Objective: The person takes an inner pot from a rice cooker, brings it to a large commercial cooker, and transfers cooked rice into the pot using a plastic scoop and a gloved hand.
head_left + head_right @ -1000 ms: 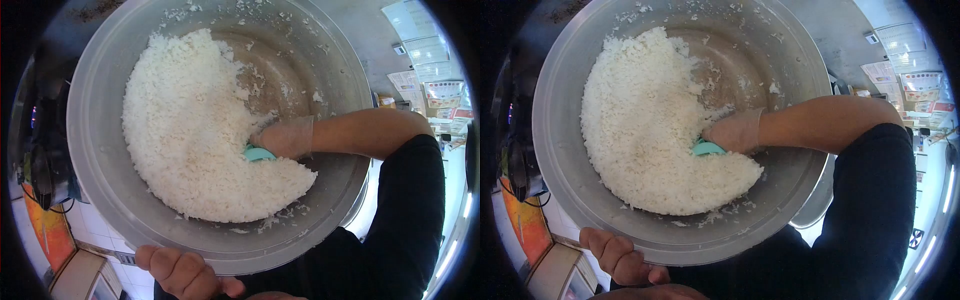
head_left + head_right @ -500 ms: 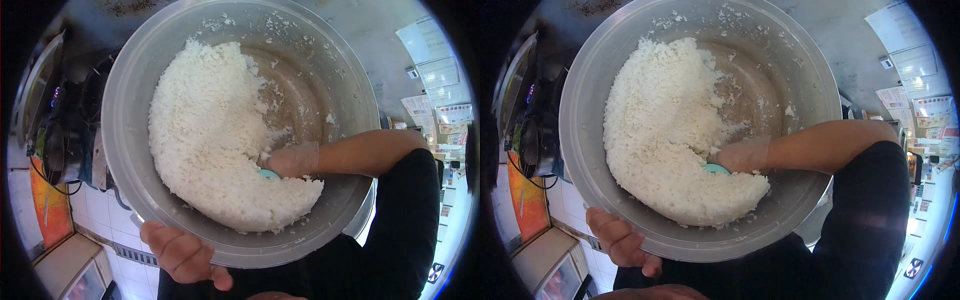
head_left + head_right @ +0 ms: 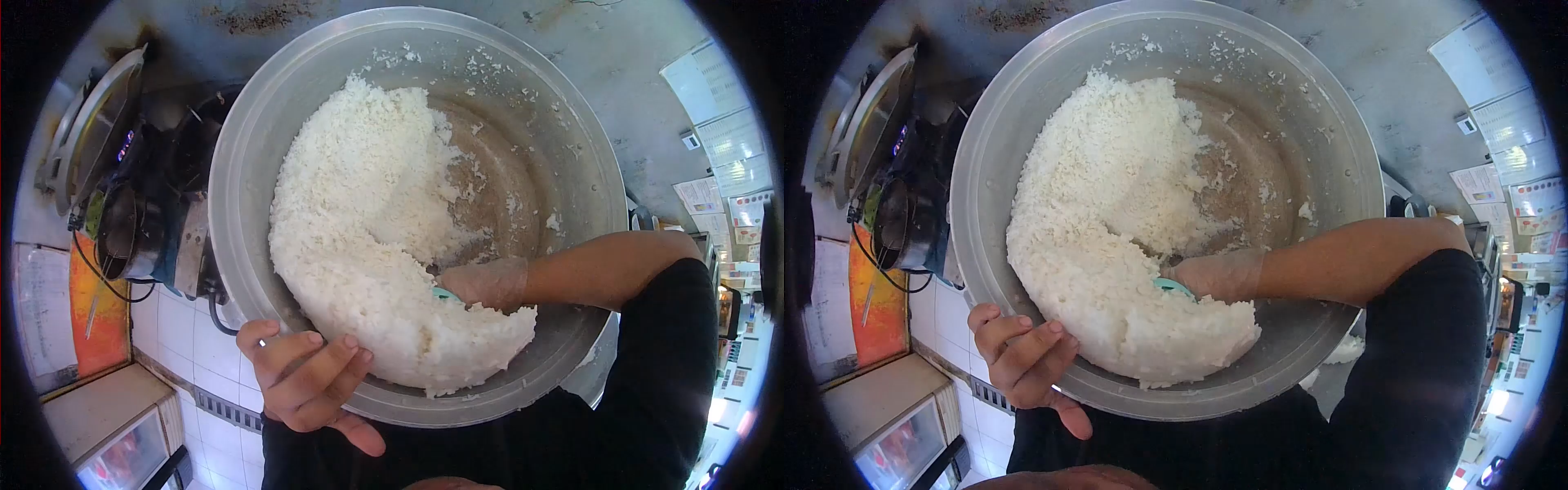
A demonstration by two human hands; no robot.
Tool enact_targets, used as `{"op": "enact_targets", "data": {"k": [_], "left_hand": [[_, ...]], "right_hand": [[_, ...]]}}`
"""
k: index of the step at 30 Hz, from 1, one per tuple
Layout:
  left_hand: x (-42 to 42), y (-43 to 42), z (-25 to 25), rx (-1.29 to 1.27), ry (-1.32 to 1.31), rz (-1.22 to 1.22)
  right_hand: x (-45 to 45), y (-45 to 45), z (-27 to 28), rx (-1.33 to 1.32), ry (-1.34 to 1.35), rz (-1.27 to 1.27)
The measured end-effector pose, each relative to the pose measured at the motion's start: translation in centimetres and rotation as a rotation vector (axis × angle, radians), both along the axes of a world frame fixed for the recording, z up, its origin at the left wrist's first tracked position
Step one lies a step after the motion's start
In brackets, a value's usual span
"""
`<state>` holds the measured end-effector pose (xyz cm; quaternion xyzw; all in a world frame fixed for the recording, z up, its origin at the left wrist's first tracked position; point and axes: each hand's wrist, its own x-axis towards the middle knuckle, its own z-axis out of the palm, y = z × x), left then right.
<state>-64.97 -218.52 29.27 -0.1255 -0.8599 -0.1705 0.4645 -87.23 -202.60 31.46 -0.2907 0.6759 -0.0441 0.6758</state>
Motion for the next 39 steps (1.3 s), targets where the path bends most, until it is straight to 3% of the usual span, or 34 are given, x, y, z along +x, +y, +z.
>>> {"op": "enact_targets", "data": {"k": [2,3,5,7,32,35,39], "left_hand": [[0.3,0.1,0.3,0.004,-0.051,0.024],[0.4,0.2,0.4,-0.001,-0.072,0.032],[0.6,0.2,0.6,-0.018,-0.089,0.036],[1.1,0.5,0.8,-0.139,-0.123,0.129],[-0.9,-0.8,6.1,-0.166,-0.243,0.212],[-1.2,-1.1,6.0,-0.087,-0.225,0.184],[-0.9,-1.1,5.7,-0.176,-0.275,0.102]], "right_hand": [[-0.7,-0.2,0.9,-0.212,-0.096,0.353],[-0.8,0.4,-0.8,-0.221,-0.093,0.355],[-1.1,1.5,-6.0,-0.204,-0.089,0.296],[-0.9,2.1,-7.0,-0.258,-0.075,0.222],[0.1,4.8,-4.2,-0.529,-0.106,0.026],[0.0,4.7,-4.2,-0.541,-0.11,0.012],[0.0,4.7,-4.5,-0.555,-0.119,-0.01]]}}
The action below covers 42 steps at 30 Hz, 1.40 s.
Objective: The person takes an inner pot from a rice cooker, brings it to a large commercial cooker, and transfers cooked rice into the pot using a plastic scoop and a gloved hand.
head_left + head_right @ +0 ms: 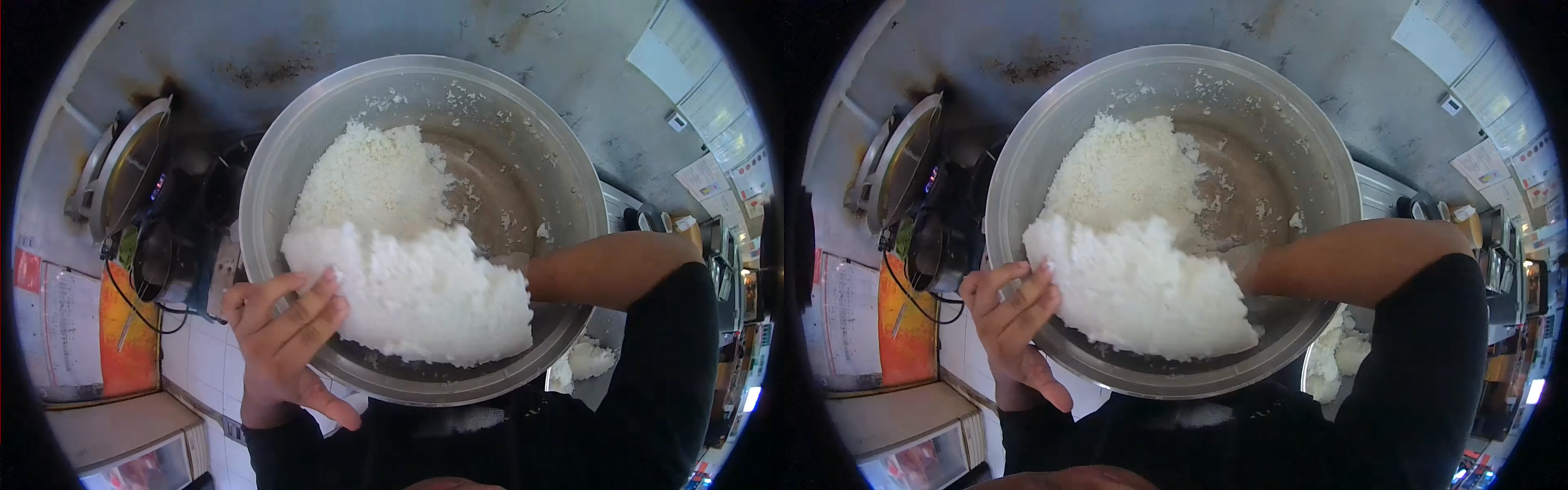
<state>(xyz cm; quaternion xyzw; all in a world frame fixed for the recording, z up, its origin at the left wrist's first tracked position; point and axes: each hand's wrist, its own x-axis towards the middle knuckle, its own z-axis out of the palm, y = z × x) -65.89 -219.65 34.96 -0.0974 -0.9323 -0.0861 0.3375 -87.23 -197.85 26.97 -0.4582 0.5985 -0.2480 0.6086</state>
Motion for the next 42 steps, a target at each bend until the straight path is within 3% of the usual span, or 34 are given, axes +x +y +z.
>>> {"op": "enact_targets", "data": {"k": [5,8,10,12,14,15,17,24,42], "left_hand": [[1.8,2.1,-0.7,-0.073,-0.103,0.017],[3.0,2.6,-3.3,-0.074,0.048,0.099],[3.5,2.9,-5.0,0.062,0.192,0.086],[3.6,3.4,-5.6,0.062,0.157,0.097],[3.5,3.6,-5.7,0.046,0.18,0.113],[3.5,3.5,-5.4,0.046,0.179,0.113],[3.5,3.2,-4.2,-0.024,0.088,0.083],[1.3,2.1,-0.9,-0.037,0.072,0.019],[-0.4,2.6,-0.4,0.079,0.182,0.005]], "right_hand": [[-0.3,0.0,-0.6,-0.041,-0.031,-0.038],[1.3,-0.3,-2.4,-0.105,-0.015,-0.117],[2.8,-0.6,-3.8,-0.162,0.04,-0.211],[3.0,-0.5,-5.6,-0.172,0.038,-0.258],[1.7,-1.0,-6.8,0.095,-0.487,-0.285],[1.4,-0.8,-7.3,0.095,-0.488,-0.285],[1.4,-1.2,-5.2,-0.286,0.249,0.04],[1.4,-0.9,-1.8,-0.093,0.046,0.06],[0.0,-0.3,-0.3,-0.028,-0.011,0.031]]}}
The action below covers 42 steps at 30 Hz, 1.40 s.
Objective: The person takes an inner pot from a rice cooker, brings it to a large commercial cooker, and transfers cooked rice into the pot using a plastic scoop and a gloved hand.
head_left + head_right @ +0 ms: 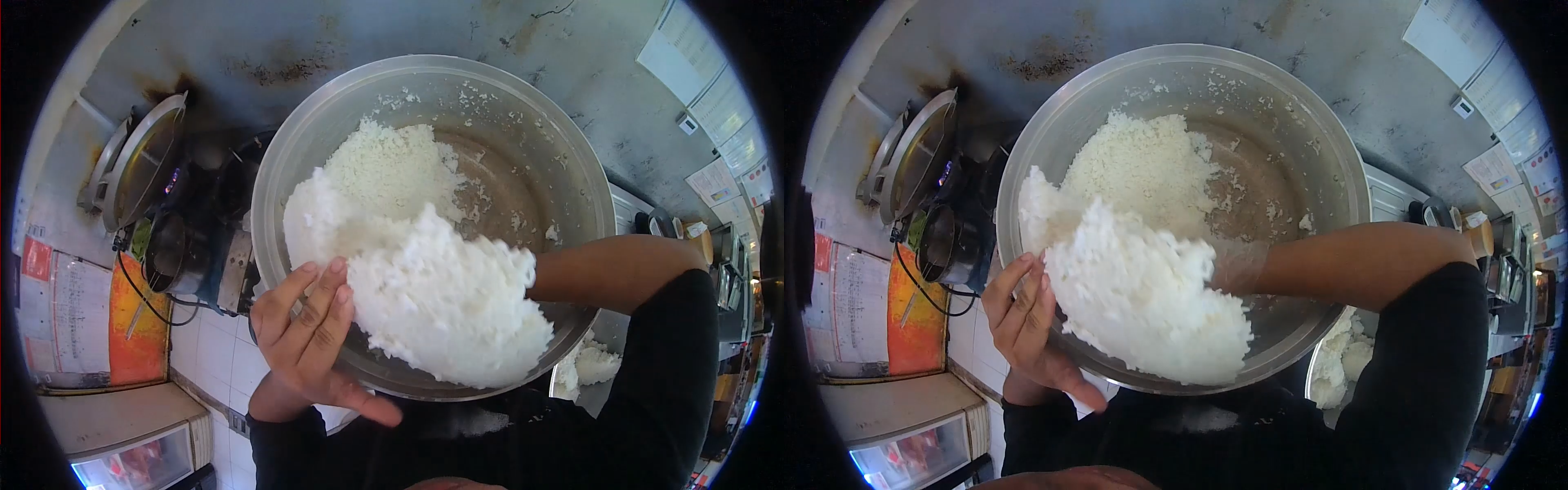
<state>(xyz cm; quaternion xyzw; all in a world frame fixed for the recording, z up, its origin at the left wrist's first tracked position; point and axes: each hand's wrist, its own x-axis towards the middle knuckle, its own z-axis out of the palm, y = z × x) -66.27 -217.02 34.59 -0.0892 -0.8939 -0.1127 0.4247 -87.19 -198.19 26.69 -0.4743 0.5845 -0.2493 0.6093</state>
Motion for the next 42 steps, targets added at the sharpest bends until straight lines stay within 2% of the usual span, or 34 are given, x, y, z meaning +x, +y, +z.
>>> {"op": "enact_targets", "data": {"k": [3,5,12,17,20,24,26,28,29,31,32,37,39,42], "left_hand": [[0.5,1.0,0.5,-0.088,-0.053,0.063],[0.5,1.7,1.3,-0.163,-0.193,0.219],[-1.0,3.5,2.6,-0.134,-0.365,0.178],[-0.9,4.1,3.8,-0.205,-0.322,0.015],[-1.8,4.1,5.5,-0.199,-0.403,0.039],[-3.8,3.5,7.3,-0.195,-0.378,0.023],[-4.6,3.4,8.6,-0.185,-0.265,-0.047],[-5.2,3.7,11.0,-0.245,-0.224,-0.046],[-5.8,3.6,12.7,-0.366,-0.152,-0.092],[-6.7,4.1,14.5,-0.578,-0.021,-0.172],[-7.0,4.8,15.3,-0.599,-0.017,-0.199],[-10.3,11.0,17.1,-0.472,-0.057,-0.355],[-11.0,15.0,16.1,-0.346,-0.087,-0.419],[-12.4,22.1,12.5,-0.258,-0.164,-0.528]], "right_hand": [[-0.3,0.0,0.2,-0.002,-0.001,-0.001],[-0.3,0.1,0.3,-0.004,0.0,-0.008],[-0.3,1.0,0.4,-0.016,0.002,-0.03],[-0.8,1.5,1.5,-0.028,0.017,-0.052],[-0.8,1.4,2.4,-0.058,0.048,-0.066],[-1.5,1.4,6.0,-0.177,0.12,-0.161],[-2.0,1.7,8.4,-0.267,0.172,-0.225],[-2.4,2.4,11.0,-0.364,0.237,-0.303],[-2.5,3.0,12.5,-0.421,0.27,-0.345],[-2.9,4.9,15.4,-0.529,0.341,-0.429],[-2.8,6.2,16.9,-0.573,0.374,-0.469],[-1.0,16.2,20.4,-0.644,0.489,-0.701],[-0.4,20.8,19.2,-0.592,0.475,-0.79],[0.8,28.6,14.3,-0.465,0.398,-0.936]]}}
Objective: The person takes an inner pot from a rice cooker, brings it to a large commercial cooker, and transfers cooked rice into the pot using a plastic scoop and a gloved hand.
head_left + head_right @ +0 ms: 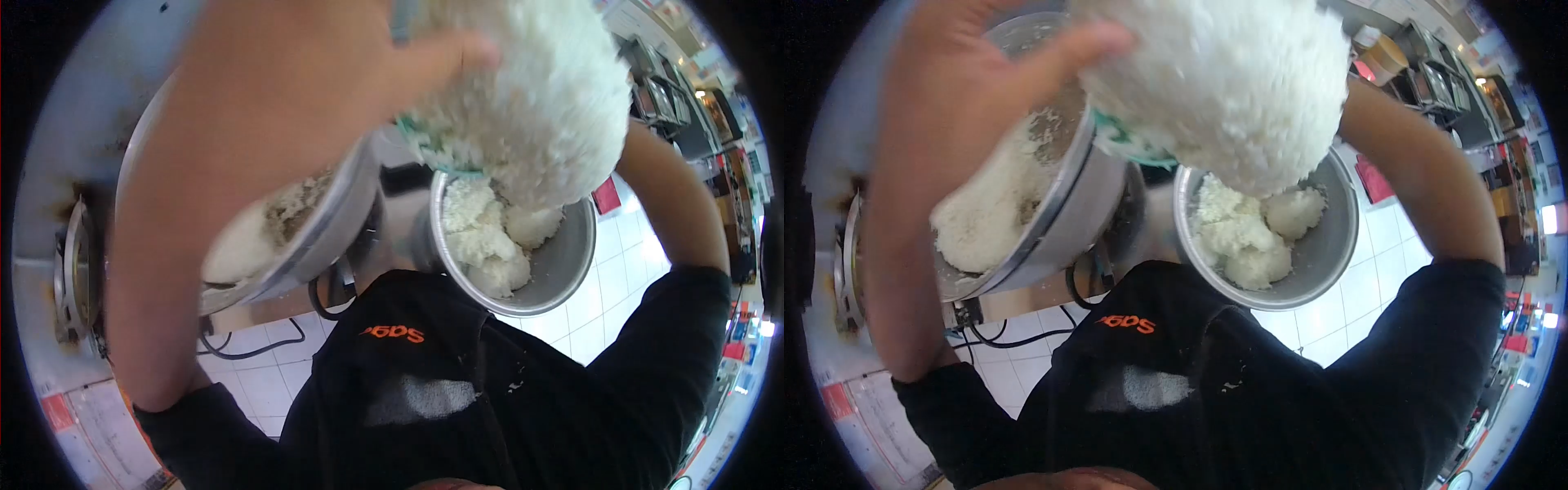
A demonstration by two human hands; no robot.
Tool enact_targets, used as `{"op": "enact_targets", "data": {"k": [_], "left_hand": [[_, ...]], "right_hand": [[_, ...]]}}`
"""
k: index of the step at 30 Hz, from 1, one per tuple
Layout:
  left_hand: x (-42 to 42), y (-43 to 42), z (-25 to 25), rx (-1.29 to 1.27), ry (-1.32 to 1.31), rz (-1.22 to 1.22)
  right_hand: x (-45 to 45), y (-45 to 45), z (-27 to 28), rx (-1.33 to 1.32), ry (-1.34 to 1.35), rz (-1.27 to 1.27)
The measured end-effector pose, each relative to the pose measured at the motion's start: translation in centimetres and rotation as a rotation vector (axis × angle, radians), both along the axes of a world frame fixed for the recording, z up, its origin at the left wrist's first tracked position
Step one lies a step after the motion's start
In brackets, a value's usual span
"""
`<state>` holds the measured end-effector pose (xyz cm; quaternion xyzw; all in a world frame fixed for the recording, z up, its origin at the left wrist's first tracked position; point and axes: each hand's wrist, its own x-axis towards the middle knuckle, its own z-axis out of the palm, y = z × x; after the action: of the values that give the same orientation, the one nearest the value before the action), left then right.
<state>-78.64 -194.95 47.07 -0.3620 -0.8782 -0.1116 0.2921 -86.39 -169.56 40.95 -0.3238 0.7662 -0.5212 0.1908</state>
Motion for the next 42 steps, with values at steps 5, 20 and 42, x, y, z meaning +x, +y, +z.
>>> {"op": "enact_targets", "data": {"k": [5,20,42], "left_hand": [[-0.3,9.4,-9.4,-0.091,-0.099,-0.135],[4.5,7.9,-34.2,1.125,-0.912,0.156],[5.3,12.0,-33.1,1.236,-0.701,0.12]], "right_hand": [[0.8,11.0,-12.3,0.209,-0.219,-0.115],[5.4,17.1,-15.3,0.869,0.244,-0.487],[6.7,3.1,-23.2,1.195,0.328,0.245]]}}
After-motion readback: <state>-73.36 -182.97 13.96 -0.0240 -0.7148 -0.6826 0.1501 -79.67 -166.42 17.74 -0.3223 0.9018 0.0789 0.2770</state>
